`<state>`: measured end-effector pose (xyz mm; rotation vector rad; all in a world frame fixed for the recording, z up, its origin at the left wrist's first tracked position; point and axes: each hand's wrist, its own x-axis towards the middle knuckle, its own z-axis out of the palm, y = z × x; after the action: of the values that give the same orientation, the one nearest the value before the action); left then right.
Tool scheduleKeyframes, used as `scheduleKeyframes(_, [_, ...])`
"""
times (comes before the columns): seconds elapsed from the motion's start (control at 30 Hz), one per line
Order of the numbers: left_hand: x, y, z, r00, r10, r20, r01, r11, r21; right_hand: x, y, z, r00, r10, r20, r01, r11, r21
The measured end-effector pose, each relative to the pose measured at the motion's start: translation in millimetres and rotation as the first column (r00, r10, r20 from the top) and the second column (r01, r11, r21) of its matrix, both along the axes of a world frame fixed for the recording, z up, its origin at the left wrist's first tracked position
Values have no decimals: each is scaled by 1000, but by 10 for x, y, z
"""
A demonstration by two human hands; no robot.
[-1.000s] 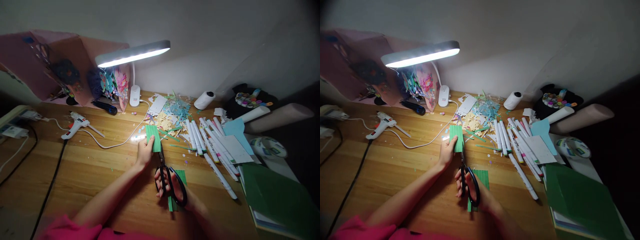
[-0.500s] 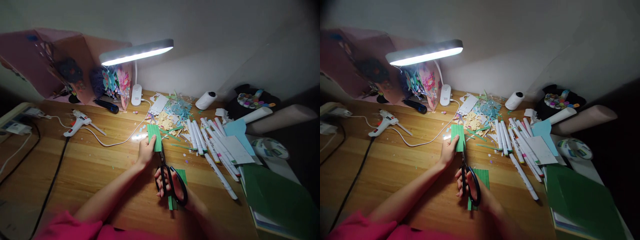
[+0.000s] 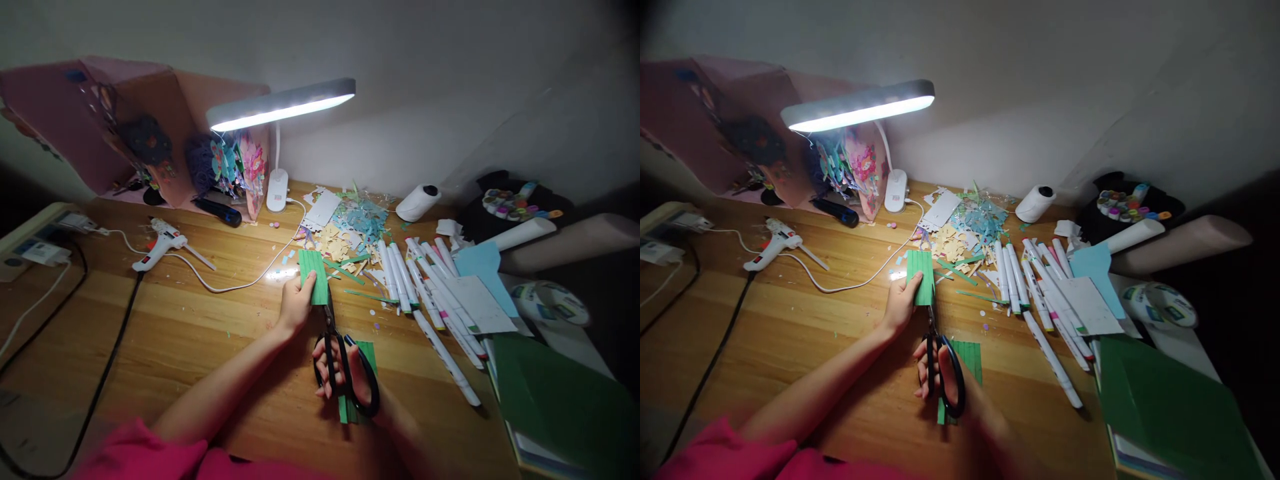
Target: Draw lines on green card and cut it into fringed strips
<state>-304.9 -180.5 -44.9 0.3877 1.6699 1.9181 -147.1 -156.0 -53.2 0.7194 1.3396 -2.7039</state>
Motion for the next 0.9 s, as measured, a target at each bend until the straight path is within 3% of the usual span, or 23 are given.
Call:
scheduleKeyframes(0.53, [6, -4, -14, 1000, -7, 24, 7, 1000, 23, 5, -59, -63, 994, -39, -104, 35, 999, -34])
scheduleKeyframes(0.9, [4, 7, 20, 998, -22, 63, 18, 998, 61, 33, -52, 88, 998, -32, -47, 34, 999, 37])
